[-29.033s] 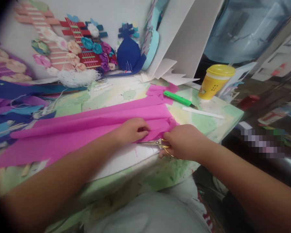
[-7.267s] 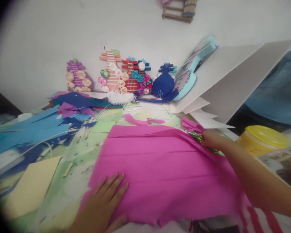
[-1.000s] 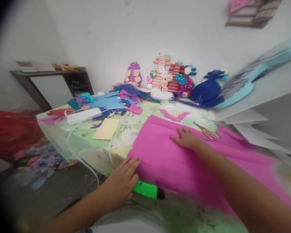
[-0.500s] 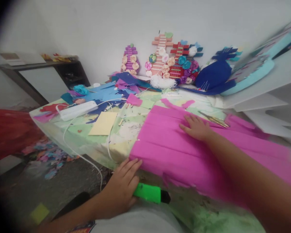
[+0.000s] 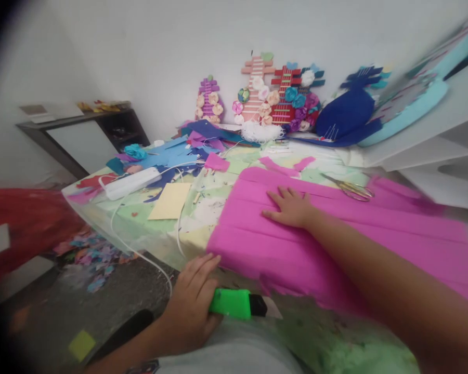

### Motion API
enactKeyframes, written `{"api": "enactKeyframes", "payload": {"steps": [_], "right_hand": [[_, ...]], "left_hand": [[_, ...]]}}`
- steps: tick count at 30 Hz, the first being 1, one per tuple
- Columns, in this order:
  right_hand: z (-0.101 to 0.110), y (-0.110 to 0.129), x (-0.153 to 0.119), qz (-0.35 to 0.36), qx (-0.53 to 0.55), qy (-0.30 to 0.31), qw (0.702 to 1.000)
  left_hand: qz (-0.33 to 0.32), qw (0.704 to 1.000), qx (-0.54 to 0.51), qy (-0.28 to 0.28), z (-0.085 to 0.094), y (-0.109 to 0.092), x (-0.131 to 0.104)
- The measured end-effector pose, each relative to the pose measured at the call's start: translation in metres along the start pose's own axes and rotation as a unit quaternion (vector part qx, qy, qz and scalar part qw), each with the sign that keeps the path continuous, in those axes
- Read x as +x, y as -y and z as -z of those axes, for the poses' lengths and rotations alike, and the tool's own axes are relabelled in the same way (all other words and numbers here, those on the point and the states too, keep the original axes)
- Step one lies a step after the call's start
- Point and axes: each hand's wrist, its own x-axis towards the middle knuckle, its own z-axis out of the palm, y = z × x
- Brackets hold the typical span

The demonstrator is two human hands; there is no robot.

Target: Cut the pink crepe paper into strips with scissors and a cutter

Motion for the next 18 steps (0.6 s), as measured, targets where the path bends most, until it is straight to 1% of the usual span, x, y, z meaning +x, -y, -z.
{"api": "enactKeyframes", "payload": {"steps": [4,7,9,11,13,14,15,16,17,18], "right_hand": [[-0.002,-0.002,-0.001,0.008,0.002,-0.002,1.0],[-0.003,-0.004,-0.002,0.007,0.015,-0.004,1.0],[0.003,-0.006,-0.005,0.009,0.021,-0.013,1.0],[0.015,-0.011,-0.015,0.032,0.001,-0.053,0.998],[0.03,-0.017,-0.036,0.094,-0.049,-0.129,0.986],[0.037,-0.02,-0.051,0.14,-0.074,-0.169,0.973],[0.042,-0.023,-0.07,0.175,-0.086,-0.204,0.959],[0.044,-0.024,-0.09,0.192,-0.088,-0.229,0.95],[0.044,-0.022,-0.112,0.181,-0.081,-0.253,0.947],[0.041,-0.018,-0.133,0.148,-0.056,-0.313,0.936]], "left_hand": [[-0.016,1.0,0.008,0.025,0.004,0.0,0.011],[-0.023,0.998,0.005,0.051,-0.001,-0.001,0.013],[-0.021,0.998,0.001,0.059,-0.006,-0.001,0.012],[-0.028,0.998,-0.008,0.053,-0.007,-0.001,0.01],[-0.014,0.999,-0.032,0.037,-0.003,0.0,0.013],[0.017,0.998,-0.057,0.037,0.001,0.001,0.017],[0.067,0.992,-0.096,0.049,0.005,0.002,0.023],[0.135,0.976,-0.153,0.075,0.011,0.002,0.031],[0.213,0.944,-0.226,0.114,0.016,0.001,0.041],[0.28,0.896,-0.31,0.154,0.022,-0.001,0.051]]}}
